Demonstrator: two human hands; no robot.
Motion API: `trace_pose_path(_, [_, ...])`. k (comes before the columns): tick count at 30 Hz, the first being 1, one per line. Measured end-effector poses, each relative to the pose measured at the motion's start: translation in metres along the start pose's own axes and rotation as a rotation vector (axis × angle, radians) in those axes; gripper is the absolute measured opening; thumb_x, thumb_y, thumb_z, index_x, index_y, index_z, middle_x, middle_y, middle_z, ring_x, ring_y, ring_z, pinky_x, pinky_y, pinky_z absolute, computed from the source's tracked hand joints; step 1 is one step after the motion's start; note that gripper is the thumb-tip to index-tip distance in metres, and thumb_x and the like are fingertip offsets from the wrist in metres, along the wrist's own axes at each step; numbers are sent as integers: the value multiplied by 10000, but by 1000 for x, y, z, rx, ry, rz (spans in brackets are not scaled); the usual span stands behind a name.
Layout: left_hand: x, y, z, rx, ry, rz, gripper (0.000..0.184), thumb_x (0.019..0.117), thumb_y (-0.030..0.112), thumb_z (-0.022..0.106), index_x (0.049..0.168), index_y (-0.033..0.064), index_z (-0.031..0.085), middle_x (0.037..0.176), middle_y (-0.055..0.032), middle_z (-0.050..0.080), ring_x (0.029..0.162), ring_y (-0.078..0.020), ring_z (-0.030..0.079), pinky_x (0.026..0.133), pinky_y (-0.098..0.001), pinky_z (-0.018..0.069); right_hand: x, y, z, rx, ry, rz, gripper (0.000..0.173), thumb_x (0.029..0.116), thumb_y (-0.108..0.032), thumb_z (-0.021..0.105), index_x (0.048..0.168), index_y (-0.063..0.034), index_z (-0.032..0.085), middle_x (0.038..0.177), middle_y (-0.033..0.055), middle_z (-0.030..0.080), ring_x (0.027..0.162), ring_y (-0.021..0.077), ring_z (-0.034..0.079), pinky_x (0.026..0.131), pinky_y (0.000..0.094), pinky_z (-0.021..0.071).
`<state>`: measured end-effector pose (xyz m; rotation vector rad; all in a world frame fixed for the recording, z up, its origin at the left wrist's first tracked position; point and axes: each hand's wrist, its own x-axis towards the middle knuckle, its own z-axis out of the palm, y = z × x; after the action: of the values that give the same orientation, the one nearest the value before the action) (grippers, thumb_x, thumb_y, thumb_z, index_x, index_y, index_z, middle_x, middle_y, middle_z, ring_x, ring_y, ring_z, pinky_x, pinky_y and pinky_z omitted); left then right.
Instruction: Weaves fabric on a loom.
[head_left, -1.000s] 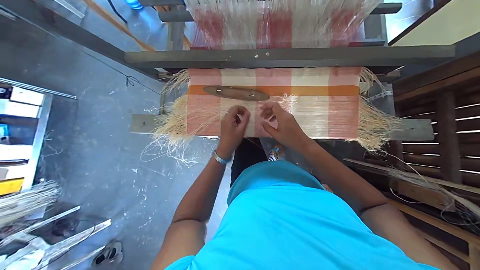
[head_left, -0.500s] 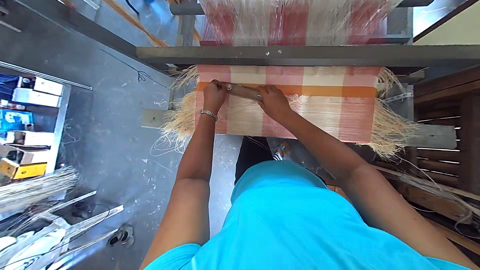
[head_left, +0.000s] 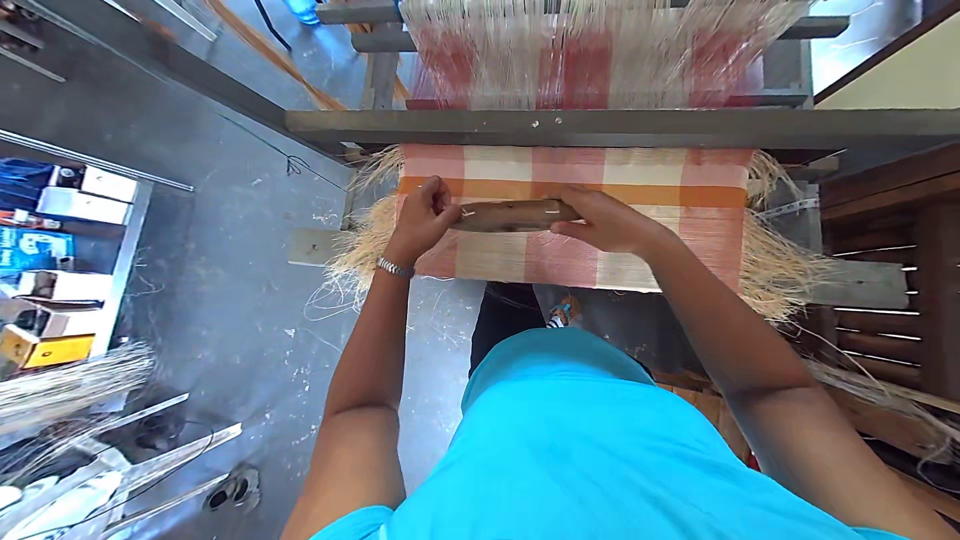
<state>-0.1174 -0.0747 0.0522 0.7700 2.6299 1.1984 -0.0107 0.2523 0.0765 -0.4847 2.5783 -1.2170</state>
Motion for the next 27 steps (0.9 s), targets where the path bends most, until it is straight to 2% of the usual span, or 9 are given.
trace_pose_path(2, [-16, 13, 4, -339, 76, 81, 184, 947, 271, 621, 961, 105, 543, 805, 32, 537, 717, -71, 550, 664, -270, 498, -18, 1, -9, 135, 11, -73, 449, 1002, -184, 672, 1410, -49, 544, 1340, 143, 608, 1187, 204, 645, 1039, 402, 550])
trace_pose_path(5, [-34, 26, 23, -671, 256, 156, 248, 974, 360, 641, 1117, 175, 559, 1011, 68, 598, 914, -63, 605, 816, -283, 544, -31, -2, -3, 158, 90, -117, 460, 1010, -199, 653, 1426, -45, 534, 1334, 132, 607, 1203, 186, 634, 1046, 384, 548])
trace_pose_path(7, [-45, 37, 40, -767, 354, 70, 295, 1019, 347, 590, 1240, 157, 542, 1123, 33, 617, 1000, -96, 627, 893, -324, 560, -36, -7, 5, 74, 172, -104, 458, 1004, -214, 662, 1419, -61, 543, 1326, 125, 617, 1191, 210, 640, 1032, 425, 551])
trace_pose_path(9, [-56, 47, 56, -785, 387, -86, 348, 1076, 350, 503, 1365, 156, 514, 1130, 26, 637, 948, -74, 629, 853, -285, 546, -40, -10, 12, -34, 225, -88, 470, 1002, -218, 668, 1425, -59, 539, 1342, 138, 614, 1201, 251, 636, 1039, 462, 536])
trace_pose_path(12, [-64, 52, 65, -821, 330, -273, 239, 1099, 397, 443, 1198, 201, 539, 888, 60, 592, 712, -32, 558, 670, -203, 499, -39, -6, 21, -122, 244, -95, 493, 988, -206, 689, 1430, -48, 537, 1363, 157, 599, 1241, 291, 612, 1073, 475, 510])
trace_pose_path(15, [-68, 49, 47, -889, 274, -302, 175, 1103, 343, 448, 1143, 229, 574, 837, 87, 583, 685, -12, 542, 654, -174, 490, -43, 7, 18, -135, 301, -114, 584, 942, -275, 752, 1453, -96, 534, 1435, 121, 566, 1328, 282, 550, 1129, 472, 466])
trace_pose_path(18, [-73, 29, 4, -818, 381, -292, 194, 1098, 343, 465, 1201, 223, 577, 900, 104, 630, 735, 2, 586, 697, -178, 517, -72, 39, -35, -203, 573, 144, 904, 907, -417, 766, 1584, -15, 322, 1618, 218, 364, 1496, 385, 350, 1230, 567, 295])
trace_pose_path(22, [-86, -8, -55, -745, 607, -345, 188, 1095, 370, 458, 1136, 231, 578, 875, 118, 627, 719, -2, 600, 687, -191, 534, -130, 133, -112, -63, 1182, 611, 1198, 928, -648, 617, 1569, 152, -1, 1626, 406, 102, 1544, 465, 171, 1283, 502, 175])
trace_pose_path(27, [-95, -44, -86, -742, 779, -488, 306, 1115, 366, 360, 1215, 154, 558, 1012, 27, 698, 872, -100, 699, 775, -296, 592, -136, 157, -131, 193, 1055, 852, 1243, 926, -797, 444, 1579, 37, -207, 1690, 291, -54, 1589, 335, 103, 1277, 471, 193])
